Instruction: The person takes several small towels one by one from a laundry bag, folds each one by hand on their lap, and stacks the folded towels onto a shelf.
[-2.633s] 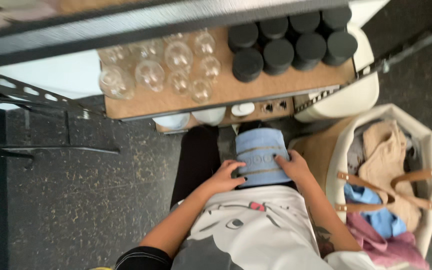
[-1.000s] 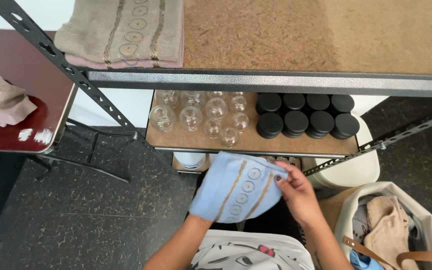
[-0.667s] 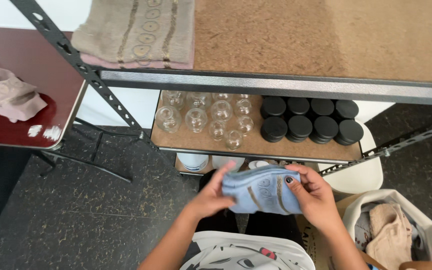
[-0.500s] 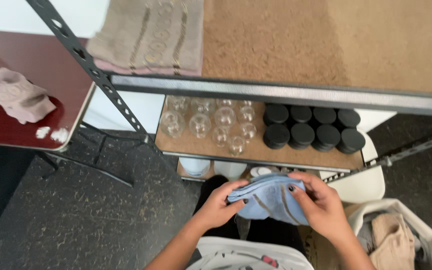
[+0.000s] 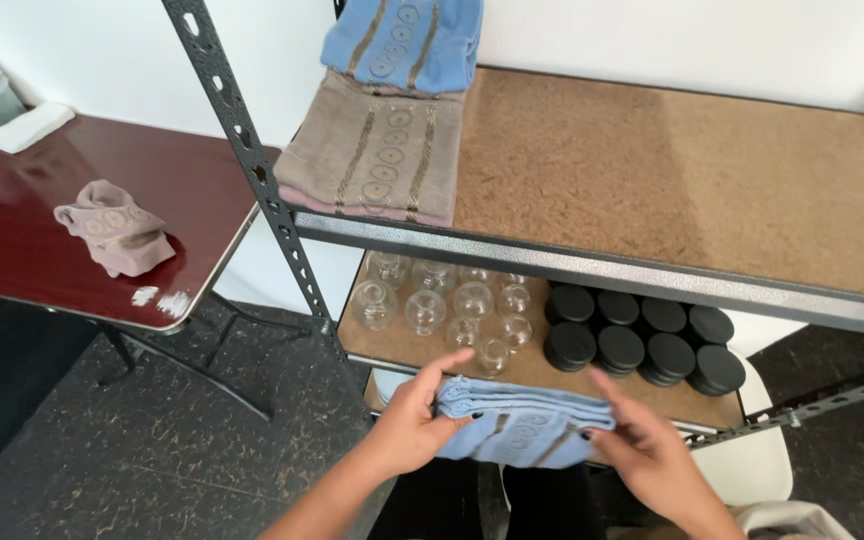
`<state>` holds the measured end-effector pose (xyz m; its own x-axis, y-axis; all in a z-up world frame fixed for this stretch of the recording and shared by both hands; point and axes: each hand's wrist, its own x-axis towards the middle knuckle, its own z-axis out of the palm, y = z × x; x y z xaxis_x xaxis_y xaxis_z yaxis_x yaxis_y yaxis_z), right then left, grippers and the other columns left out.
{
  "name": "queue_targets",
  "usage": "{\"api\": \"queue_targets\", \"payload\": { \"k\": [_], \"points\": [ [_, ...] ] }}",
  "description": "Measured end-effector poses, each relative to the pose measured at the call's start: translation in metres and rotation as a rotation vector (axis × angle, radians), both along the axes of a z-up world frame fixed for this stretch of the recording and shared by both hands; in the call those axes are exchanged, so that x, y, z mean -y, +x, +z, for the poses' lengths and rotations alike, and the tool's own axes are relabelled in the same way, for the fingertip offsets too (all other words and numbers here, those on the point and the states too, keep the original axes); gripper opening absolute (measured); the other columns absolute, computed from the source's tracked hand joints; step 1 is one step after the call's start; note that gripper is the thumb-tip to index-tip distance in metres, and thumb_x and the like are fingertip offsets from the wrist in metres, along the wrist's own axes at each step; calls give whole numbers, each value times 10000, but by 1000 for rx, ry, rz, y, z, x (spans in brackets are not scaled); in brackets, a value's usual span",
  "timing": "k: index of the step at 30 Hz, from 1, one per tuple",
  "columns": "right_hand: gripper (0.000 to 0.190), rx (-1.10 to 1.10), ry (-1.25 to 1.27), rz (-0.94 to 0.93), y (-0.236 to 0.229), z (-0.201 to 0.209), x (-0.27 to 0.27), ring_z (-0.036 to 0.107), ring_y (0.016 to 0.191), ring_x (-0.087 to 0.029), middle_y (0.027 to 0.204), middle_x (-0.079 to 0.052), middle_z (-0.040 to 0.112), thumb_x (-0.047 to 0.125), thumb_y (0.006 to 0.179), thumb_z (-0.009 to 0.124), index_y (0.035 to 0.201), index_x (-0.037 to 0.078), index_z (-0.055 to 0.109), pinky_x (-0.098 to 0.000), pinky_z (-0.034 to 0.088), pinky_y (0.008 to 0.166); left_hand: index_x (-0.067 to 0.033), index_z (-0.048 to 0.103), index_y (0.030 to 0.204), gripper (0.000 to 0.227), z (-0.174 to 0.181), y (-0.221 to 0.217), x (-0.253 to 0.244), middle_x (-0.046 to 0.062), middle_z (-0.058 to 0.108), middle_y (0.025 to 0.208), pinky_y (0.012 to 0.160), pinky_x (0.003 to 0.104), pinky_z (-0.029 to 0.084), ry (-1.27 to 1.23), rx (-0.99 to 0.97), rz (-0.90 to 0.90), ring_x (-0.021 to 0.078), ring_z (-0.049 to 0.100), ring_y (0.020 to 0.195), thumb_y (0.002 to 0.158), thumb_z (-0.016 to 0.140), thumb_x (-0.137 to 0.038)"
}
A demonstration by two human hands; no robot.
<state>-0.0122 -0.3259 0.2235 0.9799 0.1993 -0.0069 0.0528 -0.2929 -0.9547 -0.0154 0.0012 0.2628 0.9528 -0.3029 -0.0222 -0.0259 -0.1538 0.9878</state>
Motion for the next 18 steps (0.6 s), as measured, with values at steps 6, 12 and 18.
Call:
{"api": "queue_targets", "payload": {
  "k": [6,12,18],
  "points": [
    [325,87,-87,51,19,-7,-3,772,804,-121,945,-19,872,-45,824,719,1093,96,833,-253,602,748,-300,704,1145,381,29,11,-21,-141,780,1008,772,247,603,411,92,-45,50,711,857,880,665,-30],
    [207,432,-297,-82,32,87,-40,648,883,-109,1013,10,718,115,953,635,1159,107,646,-273,517,794,-181,589,1016,229,101,33,-50,-27,712,940,821,345,620,613,558,40,163,714,925,861,725,-80],
    [183,678,-171,-157,66,175,-72,549,909,-189,1043,-103,578,-39,1005,563,1179,4,530,-330,454,803,-152,461,1361,609,229,44,-59,40,757,1162,708,213,749,336,493,239,189,787,1069,838,704,45]
  ]
}}
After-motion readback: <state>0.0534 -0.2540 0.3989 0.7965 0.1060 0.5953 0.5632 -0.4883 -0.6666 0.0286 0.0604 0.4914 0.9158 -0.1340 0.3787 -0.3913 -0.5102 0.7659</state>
